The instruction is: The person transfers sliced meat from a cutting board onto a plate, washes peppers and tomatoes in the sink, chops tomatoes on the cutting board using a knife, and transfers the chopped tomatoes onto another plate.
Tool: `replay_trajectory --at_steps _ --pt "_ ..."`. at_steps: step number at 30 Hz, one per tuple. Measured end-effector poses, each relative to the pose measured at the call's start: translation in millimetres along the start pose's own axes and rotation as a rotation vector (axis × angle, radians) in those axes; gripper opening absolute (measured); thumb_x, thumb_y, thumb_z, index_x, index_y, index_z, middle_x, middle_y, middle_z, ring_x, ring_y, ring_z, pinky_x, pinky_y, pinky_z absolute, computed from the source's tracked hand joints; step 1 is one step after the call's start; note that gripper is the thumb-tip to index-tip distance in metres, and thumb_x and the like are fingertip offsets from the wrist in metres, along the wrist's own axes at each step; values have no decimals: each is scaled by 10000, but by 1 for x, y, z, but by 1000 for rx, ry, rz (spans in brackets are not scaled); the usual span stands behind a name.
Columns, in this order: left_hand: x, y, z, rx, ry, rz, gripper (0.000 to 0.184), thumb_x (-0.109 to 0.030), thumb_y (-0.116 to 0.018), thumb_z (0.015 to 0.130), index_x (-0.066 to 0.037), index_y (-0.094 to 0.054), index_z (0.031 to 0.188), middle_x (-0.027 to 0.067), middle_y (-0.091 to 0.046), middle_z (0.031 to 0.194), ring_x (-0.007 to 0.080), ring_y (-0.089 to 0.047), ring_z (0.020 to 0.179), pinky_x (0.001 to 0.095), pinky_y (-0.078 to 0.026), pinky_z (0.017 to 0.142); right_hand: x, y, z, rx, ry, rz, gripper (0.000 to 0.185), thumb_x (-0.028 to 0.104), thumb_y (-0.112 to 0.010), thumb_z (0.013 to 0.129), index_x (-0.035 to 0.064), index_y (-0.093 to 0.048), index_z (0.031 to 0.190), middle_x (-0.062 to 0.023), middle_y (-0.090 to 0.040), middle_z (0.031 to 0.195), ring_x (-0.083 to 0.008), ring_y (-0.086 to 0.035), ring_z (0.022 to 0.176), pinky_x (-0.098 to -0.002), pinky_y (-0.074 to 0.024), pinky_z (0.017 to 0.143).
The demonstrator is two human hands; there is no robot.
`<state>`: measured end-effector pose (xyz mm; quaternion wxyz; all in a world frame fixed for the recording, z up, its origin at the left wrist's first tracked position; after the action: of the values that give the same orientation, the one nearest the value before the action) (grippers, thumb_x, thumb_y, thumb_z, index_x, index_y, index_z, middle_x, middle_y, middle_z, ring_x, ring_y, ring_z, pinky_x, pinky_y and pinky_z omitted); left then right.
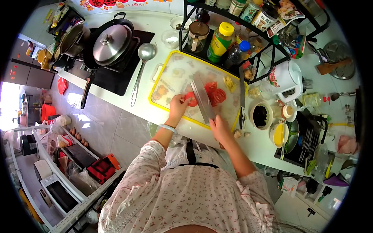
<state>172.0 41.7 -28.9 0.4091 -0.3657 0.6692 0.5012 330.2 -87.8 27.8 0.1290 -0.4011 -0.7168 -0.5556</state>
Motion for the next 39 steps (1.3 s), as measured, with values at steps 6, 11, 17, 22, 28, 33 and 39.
replay_trajectory --at_steps 6,11,17,22,28,33,39 --pt "-22 3 -7 -32 -144 150 240 -150 -665 686 30 -562 807 156 -520 804 248 -530 630 305 -444 582 15 5 2 -9 -44 -10 242 231 -481 826 -4 -436 790 -197 -541 686 -368 -530 639 -427 -403 565" --pt "-24 4 -9 -27 -146 146 239 -156 -658 690 28 -559 805 173 -519 823 291 -516 683 339 -427 605 25 4 18 -41 -32 104 229 213 -478 824 -6 -430 780 -200 -537 683 -371 -528 641 -433 -400 568" --pt "-20 2 -16 -16 -139 112 243 -170 -655 694 17 -564 821 157 -516 856 270 -521 655 321 -434 583 4 -2 -14 -19 -28 37 238 211 -486 815 -14 -434 759 -207 -543 675 -387 -528 645 -443 -403 575" --pt "-32 7 -16 -59 -148 227 251 -182 -664 686 6 -572 825 127 -520 869 245 -530 630 302 -444 583 23 -12 15 -83 8 36 238 213 -486 811 -16 -441 761 -220 -557 704 -395 -537 678 -459 -412 588" --pt "-25 8 -7 -57 -176 207 224 -165 -659 681 -1 -579 811 156 -517 866 274 -525 715 317 -447 629 -1 -23 -4 -48 -44 25 225 205 -487 802 -15 -442 786 -234 -558 710 -398 -542 685 -462 -422 597" --pt "-28 10 -2 -25 -154 215 228 -173 -646 700 13 -572 808 164 -512 918 298 -504 802 337 -428 711 11 -40 16 -87 63 -104 202 196 -478 804 -1 -439 824 -230 -562 696 -383 -556 655 -466 -436 591" --pt "-17 12 -7 15 10 66 365 -130 -609 736 -13 -471 1053 162 -494 954 277 -500 801 333 -425 720 9 -34 23 -52 71 -191 165 184 -457 811 22 -430 823 -203 -575 691 -369 -567 654 -469 -441 587"
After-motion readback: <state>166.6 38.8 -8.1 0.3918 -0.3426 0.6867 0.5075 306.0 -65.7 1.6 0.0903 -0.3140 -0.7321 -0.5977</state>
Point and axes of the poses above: each hand's wrist, its own z-axis towards the middle knuckle, its own y-axis out of the back of the hand, x = y × z, the point moved 8 cm from there along z, towards the middle knuckle
